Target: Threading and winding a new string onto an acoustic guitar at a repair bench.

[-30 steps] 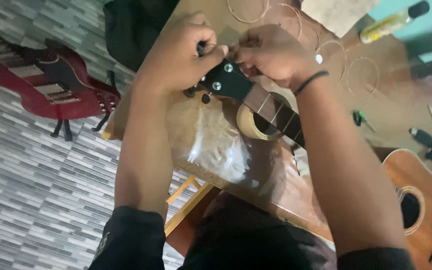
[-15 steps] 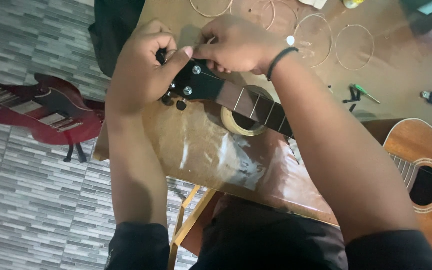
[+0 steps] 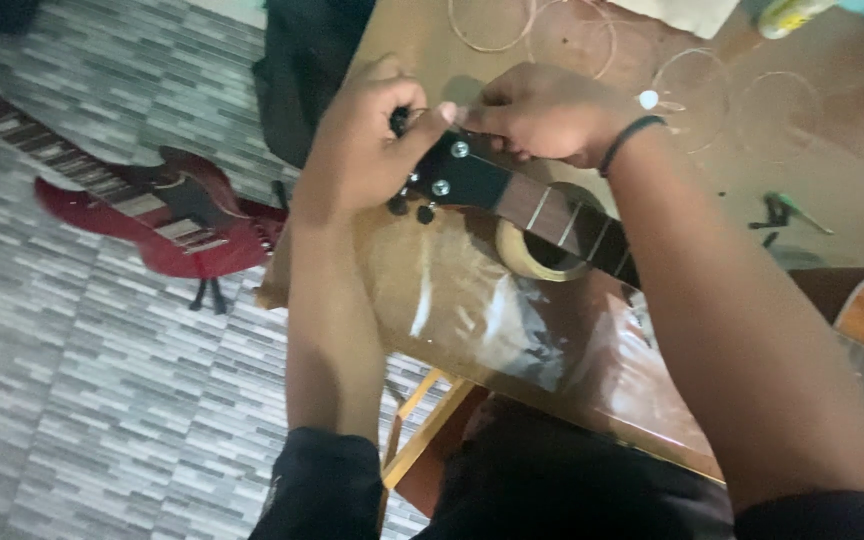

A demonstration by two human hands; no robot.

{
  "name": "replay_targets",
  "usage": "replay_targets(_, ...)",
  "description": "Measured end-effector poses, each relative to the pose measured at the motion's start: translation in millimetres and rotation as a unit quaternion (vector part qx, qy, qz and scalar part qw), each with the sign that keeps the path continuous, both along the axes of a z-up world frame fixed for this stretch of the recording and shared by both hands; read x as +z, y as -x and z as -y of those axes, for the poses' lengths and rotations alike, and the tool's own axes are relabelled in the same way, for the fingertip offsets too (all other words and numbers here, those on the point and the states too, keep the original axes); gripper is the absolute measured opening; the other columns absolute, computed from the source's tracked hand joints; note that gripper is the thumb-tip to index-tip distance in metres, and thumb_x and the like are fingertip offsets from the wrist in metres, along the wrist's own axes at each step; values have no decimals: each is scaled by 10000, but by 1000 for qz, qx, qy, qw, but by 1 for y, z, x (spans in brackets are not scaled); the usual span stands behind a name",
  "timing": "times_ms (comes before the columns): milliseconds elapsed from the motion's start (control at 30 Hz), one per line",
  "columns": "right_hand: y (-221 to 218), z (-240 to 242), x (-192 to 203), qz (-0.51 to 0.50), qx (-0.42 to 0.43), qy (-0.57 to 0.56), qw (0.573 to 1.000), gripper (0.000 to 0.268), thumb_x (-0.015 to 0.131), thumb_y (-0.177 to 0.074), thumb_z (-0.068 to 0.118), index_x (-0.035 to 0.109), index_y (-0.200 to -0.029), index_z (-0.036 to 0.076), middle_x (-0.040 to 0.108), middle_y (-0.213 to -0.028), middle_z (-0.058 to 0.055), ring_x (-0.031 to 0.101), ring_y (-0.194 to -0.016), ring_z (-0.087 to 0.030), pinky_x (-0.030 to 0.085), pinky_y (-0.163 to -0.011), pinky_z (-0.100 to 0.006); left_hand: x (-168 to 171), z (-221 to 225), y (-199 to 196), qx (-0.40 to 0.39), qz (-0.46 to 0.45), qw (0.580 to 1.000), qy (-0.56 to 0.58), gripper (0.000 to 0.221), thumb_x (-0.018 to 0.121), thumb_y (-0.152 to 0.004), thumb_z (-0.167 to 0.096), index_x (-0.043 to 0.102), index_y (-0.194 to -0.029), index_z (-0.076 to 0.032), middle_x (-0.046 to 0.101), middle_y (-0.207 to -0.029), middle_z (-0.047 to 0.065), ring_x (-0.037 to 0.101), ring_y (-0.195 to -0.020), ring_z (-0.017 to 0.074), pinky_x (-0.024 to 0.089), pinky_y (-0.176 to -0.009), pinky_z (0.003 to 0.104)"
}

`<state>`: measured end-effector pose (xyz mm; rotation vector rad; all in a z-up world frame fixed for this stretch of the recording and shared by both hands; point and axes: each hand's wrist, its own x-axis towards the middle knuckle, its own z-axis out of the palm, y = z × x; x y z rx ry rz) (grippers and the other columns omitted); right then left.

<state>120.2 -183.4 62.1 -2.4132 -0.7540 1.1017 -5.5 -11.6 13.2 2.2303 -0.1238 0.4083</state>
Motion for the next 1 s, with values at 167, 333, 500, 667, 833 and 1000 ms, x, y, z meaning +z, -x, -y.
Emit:
replay_targets(167,-6,11,-16,-72,-24,-94,993,263,669,-1037,379,692,-914,149,597,-730,7,536,-646,-105,437,-649,-246,-1,3,-1,-12,7,1000,23,475,581,-1104,-355,374,-756,-107,366,-838,2,414,-794,168,347,-667,323)
replay_targets(333,8,-4,14,-52,-89,2,995,244,677,-1015,390,655,-939,158,559,-698,29,452,-510,-109,273,-410,-252,2,5,1,-12,-6,999,33,457,607,-1103,-314,383,-761,-109,384,-851,-3,430,-840,168,351,-649,305)
replay_targets(500,-1,-2,-15,-125,-120,-86,981,347,693,-1050,293,603,-784,88,579,-660,-17,481,-514,-99,357,-462,-207,2,5,1,-3,-6,1000,18,445,627,-1100,-293,421,-752,-107,382,-823,-5,433,-828,174,364,-659,323)
replay_targets(667,2,-5,-24,-154,-171,-160,960,418,667,-1013,304,536,-673,100,571,-667,-18,518,-550,-127,443,-503,-235,0,3,0,-6,-21,999,33,428,629,-1086,-290,432,-755,-104,418,-870,7,486,-889,175,415,-547,277)
replay_targets(833,0,-1,-17,-116,-113,-93,982,210,714,-951,210,633,-818,69,577,-623,-52,518,-529,-129,425,-526,-243,-4,4,-1,10,-1,1000,-12,408,714,-1020,-140,423,-737,-110,457,-870,6,505,-898,215,407,-716,344)
replay_targets(1000,-1,0,-10,-87,-74,-49,992,457,739,-1005,420,585,-727,91,592,-655,-11,496,-515,-96,363,-507,-212,-3,5,-1,13,-12,1000,8,417,717,-986,-101,403,-713,-119,498,-882,-6,524,-913,202,411,-714,327)
